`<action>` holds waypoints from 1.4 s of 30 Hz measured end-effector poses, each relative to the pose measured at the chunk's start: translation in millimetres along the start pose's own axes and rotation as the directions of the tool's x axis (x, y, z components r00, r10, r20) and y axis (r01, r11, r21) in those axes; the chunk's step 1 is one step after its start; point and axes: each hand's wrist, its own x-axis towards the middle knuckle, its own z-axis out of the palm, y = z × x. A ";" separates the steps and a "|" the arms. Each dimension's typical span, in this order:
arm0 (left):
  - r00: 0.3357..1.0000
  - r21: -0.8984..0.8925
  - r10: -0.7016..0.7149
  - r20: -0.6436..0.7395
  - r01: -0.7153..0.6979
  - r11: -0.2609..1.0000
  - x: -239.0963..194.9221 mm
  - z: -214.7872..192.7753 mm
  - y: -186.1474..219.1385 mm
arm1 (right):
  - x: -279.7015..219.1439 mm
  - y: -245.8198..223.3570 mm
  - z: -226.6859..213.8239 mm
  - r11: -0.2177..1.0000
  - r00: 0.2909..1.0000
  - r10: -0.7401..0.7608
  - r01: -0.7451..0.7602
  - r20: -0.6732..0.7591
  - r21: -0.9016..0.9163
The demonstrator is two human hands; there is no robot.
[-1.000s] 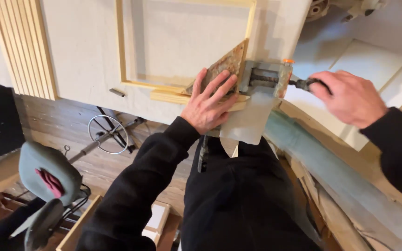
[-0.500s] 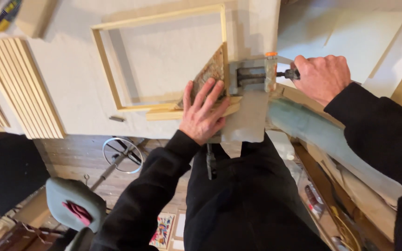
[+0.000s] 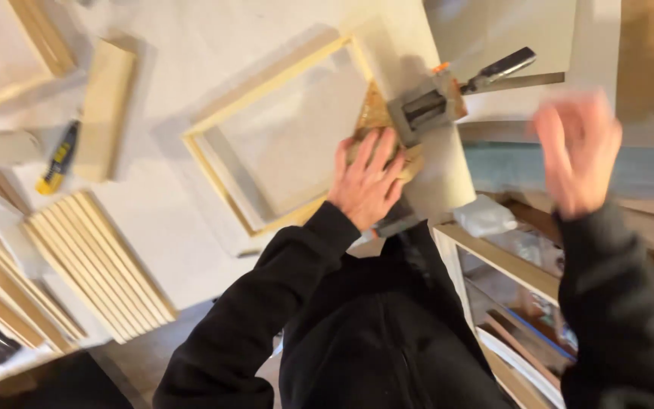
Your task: The person clamps a wooden picture frame corner in a bench-mounted corner clamp, taps the joint with a hammer, and tightens the clamp screw. They then pick up frame moulding pieces, apply wood glue from a bottle to a joint, and fit the pieces together by hand.
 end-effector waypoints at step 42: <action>0.647 -0.541 -0.048 0.761 0.673 0.504 -68.6 -28.4 -127.7 | -75.6 -103.6 179.2 0.898 0.896 0.385 -0.419 -0.222 -0.133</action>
